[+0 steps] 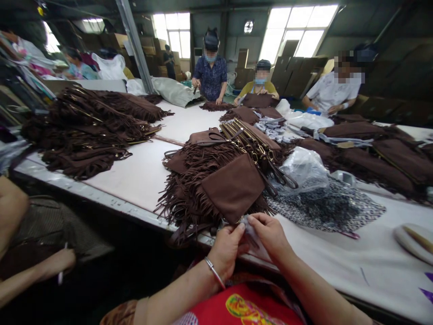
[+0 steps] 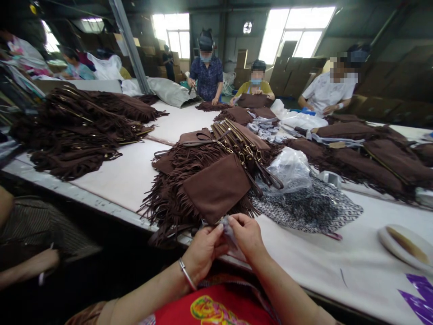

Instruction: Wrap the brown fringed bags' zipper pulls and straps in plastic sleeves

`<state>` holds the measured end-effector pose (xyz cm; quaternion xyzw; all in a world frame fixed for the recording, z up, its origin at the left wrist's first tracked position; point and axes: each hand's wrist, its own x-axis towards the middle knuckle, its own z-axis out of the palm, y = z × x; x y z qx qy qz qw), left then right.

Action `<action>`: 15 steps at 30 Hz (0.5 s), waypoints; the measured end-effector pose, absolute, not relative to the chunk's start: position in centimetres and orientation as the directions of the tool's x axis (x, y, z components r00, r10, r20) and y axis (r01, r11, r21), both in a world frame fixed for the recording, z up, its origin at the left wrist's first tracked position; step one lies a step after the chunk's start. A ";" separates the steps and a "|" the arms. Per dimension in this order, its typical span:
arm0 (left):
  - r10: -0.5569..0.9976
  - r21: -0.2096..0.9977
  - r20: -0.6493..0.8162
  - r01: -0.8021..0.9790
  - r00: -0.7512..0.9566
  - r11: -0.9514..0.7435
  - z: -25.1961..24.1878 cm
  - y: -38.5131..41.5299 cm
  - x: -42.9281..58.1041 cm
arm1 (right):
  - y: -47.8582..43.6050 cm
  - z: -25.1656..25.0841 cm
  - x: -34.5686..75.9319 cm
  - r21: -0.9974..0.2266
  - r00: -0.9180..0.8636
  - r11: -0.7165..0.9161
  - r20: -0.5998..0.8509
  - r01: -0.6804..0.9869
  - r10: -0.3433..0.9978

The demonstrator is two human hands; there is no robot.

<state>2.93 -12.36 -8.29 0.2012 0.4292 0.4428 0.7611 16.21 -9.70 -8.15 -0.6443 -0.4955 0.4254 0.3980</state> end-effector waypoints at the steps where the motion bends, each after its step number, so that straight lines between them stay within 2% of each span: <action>1: 0.847 0.680 -0.485 -0.514 0.220 0.523 -8.2 -12.3 3.1 | -9.9 -8.2 16.3 -0.937 0.130 -0.194 -0.162 0.291 0.978; 8: 0.810 0.612 -0.575 -0.598 0.113 0.518 -7.8 -11.5 3.6 | -11.5 -8.2 17.2 -0.960 0.058 -0.239 -0.233 0.142 0.971; 12: 0.807 0.626 -0.587 -0.600 0.056 0.497 -7.7 -11.2 3.9 | -12.1 -8.5 17.2 -0.940 -0.012 -0.234 -0.244 0.247 0.970; 15: 0.819 0.671 -0.573 -0.566 0.015 0.480 -7.9 -11.2 4.1 | -11.8 -8.9 17.0 -0.931 -0.022 -0.255 -0.270 0.262 0.963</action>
